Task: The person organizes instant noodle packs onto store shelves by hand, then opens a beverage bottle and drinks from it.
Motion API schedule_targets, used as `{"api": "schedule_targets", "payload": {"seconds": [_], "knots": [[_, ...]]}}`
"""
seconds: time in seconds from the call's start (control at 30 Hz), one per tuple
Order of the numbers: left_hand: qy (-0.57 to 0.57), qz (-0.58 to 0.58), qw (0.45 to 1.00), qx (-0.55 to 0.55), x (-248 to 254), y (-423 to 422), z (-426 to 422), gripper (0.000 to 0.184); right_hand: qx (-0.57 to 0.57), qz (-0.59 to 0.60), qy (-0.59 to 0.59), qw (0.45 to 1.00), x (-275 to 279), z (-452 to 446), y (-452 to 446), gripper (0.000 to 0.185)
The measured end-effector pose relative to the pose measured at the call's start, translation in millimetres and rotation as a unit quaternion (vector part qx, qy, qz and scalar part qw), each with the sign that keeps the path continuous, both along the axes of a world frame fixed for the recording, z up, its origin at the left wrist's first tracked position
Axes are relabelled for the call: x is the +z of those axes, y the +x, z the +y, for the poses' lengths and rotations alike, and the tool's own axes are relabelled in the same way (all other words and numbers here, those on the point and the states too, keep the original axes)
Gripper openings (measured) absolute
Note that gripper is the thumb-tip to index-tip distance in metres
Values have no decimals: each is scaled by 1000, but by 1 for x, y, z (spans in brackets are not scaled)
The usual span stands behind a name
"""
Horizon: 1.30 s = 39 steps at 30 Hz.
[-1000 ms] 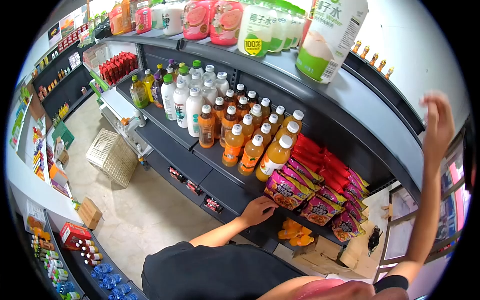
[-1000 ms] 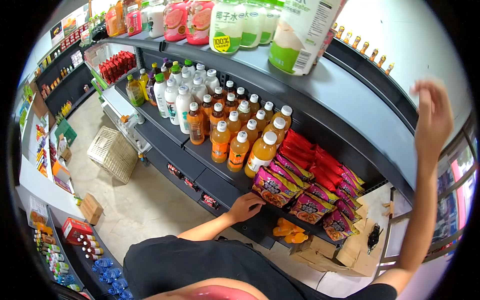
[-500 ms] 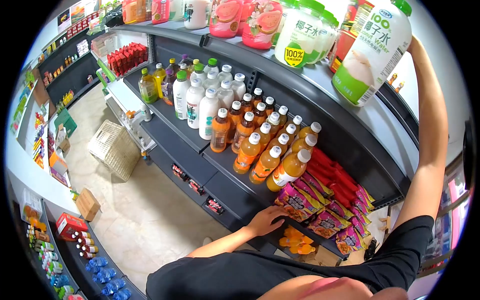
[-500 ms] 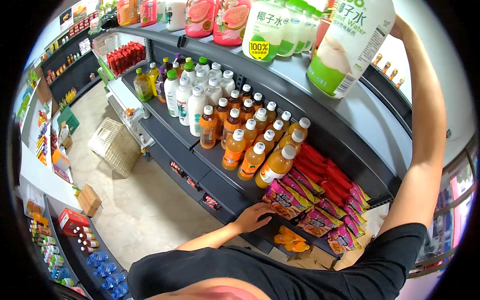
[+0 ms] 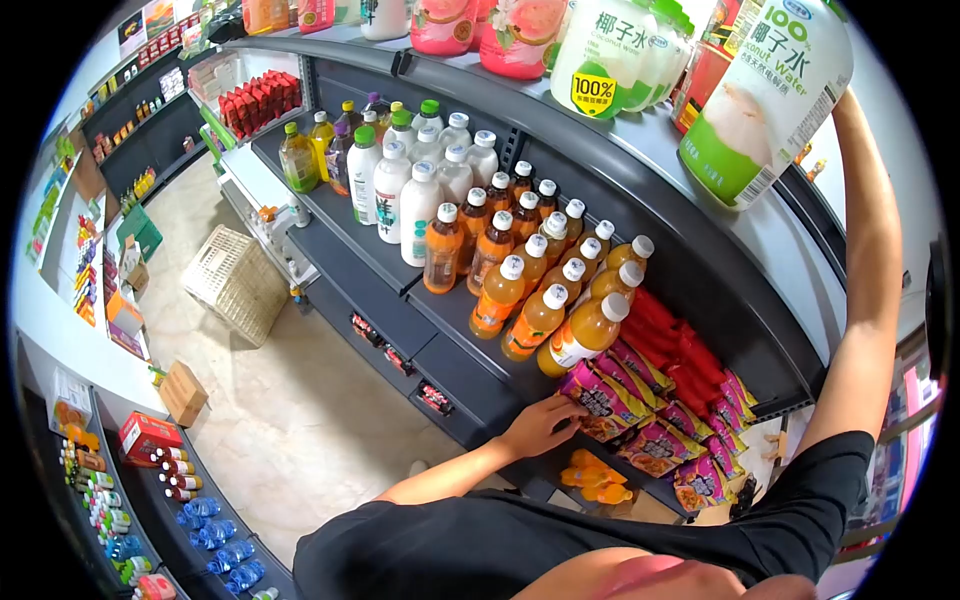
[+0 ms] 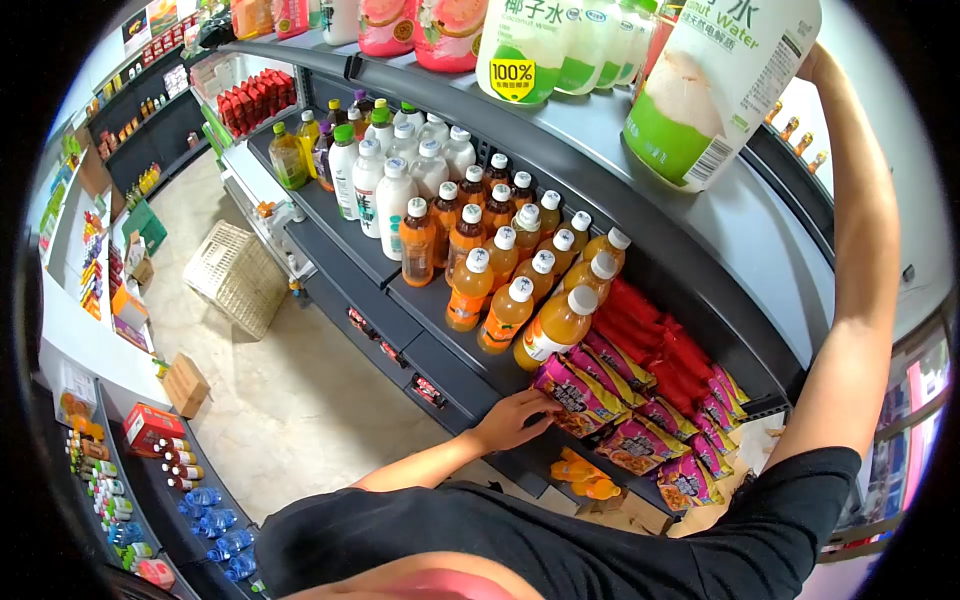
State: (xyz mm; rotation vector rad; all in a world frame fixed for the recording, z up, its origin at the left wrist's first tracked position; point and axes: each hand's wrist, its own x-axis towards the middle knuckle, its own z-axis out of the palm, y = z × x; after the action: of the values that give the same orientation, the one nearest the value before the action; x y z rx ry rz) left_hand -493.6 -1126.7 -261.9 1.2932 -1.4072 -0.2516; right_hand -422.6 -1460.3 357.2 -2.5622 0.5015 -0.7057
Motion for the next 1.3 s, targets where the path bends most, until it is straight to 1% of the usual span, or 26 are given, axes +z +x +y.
{"api": "schedule_targets", "payload": {"seconds": [0.17, 0.33, 0.43, 0.53, 0.6, 0.73, 0.83, 0.93, 0.97, 1.03, 1.07, 1.17, 1.2, 1.23, 1.3], "knots": [[-10, -33, 999, 17, -1, -5, -8, 22, 1, -6, -10, 1000, -5, 13, 15, 46], [-18, -51, 998, 31, 3, -4, -19, 19, -5, -17, -10, 1000, -2, 13, 2, 46], [-13, -11, 1000, 7, -11, 6, -26, 21, -9, -25, -13, 1000, 2, 9, -17, 47], [-35, -45, 998, 11, -22, 8, -28, 22, -19, -28, -4, 999, 6, 6, -36, 47], [-63, -48, 997, 17, -25, 5, -27, 22, -22, -30, 2, 999, 5, 5, -42, 47], [-96, -63, 992, 54, -30, -1, -26, 21, -23, -35, 10, 999, 2, 6, -46, 48], [-82, -94, 987, 97, -30, -5, -23, 23, -22, -43, 11, 999, 2, 8, -47, 48], [-57, -129, 984, 106, -30, -4, -18, 23, -29, -55, 11, 998, 1, 8, -51, 49], [-65, -121, 985, 105, -33, -7, -16, 22, -33, -59, 12, 998, 1, 6, -52, 49], [-89, -112, 984, 103, -32, -3, -18, 22, -43, -76, 9, 996, 8, 3, -61, 50], [-71, -109, 986, 100, -31, -3, -14, 20, -52, -89, 6, 995, 13, 2, -68, 50], [-75, -105, 987, 92, -33, -2, -12, 20, -98, -149, -1, 984, 27, -14, -94, 51], [-64, -115, 988, 86, -32, -2, -12, 20, -118, -178, -23, 977, 33, -32, -108, 50], [-62, -106, 989, 78, -31, -3, -11, 19, -122, -215, -62, 967, 38, -43, -126, 43], [-62, -92, 992, 64, -28, -5, -9, 19, -129, -231, -166, 950, 35, -31, -161, 34]]}}
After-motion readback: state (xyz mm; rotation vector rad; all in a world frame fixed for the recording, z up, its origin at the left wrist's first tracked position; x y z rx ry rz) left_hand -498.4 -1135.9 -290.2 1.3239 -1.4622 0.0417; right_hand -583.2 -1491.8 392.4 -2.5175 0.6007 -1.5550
